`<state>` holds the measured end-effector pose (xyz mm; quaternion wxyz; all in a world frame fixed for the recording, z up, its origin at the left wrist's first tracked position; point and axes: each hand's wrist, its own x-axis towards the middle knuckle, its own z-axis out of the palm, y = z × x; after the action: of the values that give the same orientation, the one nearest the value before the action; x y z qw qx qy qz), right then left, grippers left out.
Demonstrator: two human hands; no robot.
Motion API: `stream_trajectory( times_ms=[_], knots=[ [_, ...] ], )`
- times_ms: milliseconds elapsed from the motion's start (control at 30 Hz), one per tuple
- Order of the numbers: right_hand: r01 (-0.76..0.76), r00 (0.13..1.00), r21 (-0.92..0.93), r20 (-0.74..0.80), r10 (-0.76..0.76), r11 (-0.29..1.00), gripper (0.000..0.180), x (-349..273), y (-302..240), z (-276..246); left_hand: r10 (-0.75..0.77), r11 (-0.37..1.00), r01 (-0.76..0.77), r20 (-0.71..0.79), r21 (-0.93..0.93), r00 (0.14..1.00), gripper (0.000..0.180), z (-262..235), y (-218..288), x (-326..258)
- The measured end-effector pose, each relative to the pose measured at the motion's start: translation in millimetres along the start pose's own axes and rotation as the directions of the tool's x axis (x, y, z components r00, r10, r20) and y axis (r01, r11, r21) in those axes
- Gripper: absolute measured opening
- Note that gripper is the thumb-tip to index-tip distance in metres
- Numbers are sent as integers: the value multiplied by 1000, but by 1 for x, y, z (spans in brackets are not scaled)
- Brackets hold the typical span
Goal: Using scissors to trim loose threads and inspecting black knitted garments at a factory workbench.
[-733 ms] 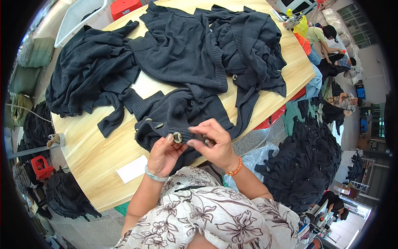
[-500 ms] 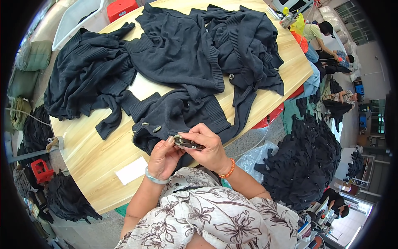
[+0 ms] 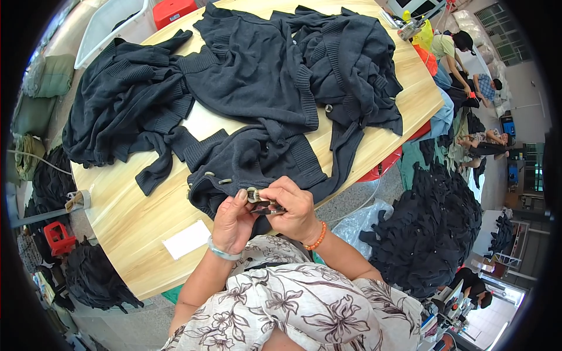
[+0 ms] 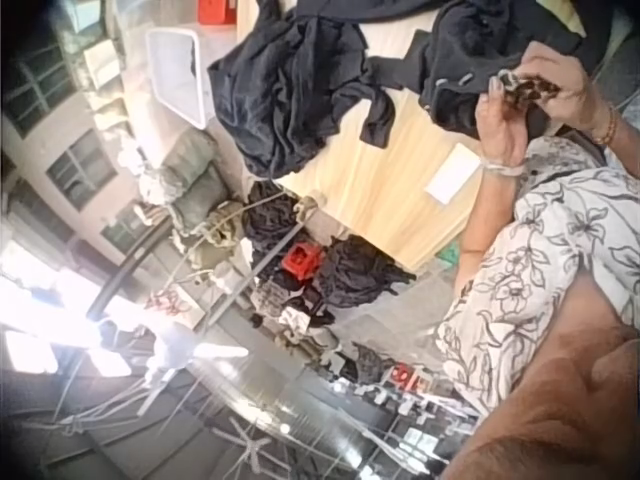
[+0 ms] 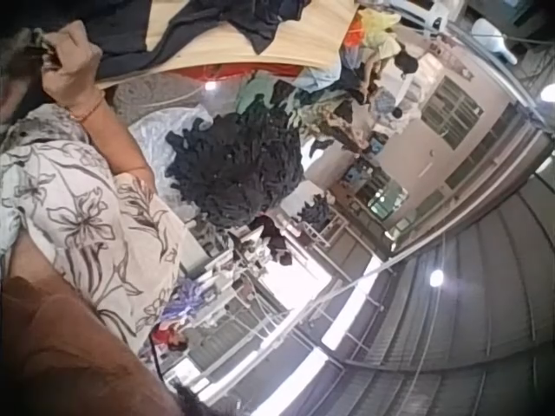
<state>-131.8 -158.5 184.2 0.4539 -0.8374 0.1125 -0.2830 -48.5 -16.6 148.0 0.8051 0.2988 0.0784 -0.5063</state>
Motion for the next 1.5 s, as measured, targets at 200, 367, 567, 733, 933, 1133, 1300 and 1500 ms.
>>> stream_trajectory(
  times_ms=[200,367,567,733,933,1133,1300,1500],
  knots=[
    [50,999,-19,-11,-50,999,29,1,-1,5,66,996,-67,21,63,998,17,9,5,-8],
    [-61,996,128,71,53,990,25,3,-3,-2,60,988,-67,55,136,997,15,-12,8,-4],
    [-244,961,276,197,194,930,24,5,-5,-10,-16,998,29,241,-53,970,17,-11,7,-1],
    [-216,970,282,175,171,935,40,12,-18,-23,-26,990,46,156,-130,987,22,-6,9,-3],
    [-106,960,37,264,93,994,41,7,-15,-44,-55,986,75,140,-148,989,16,-6,7,-2],
    [7,964,-30,267,2,1000,45,10,-12,-42,-52,987,74,149,-146,988,15,-8,4,-2],
    [-31,938,-36,343,42,999,43,13,-15,-45,-30,998,41,198,-50,980,19,-9,8,-3],
    [19,936,-94,352,15,995,39,16,-18,-45,-35,999,40,214,-16,976,22,-10,7,-2]
  ],
)
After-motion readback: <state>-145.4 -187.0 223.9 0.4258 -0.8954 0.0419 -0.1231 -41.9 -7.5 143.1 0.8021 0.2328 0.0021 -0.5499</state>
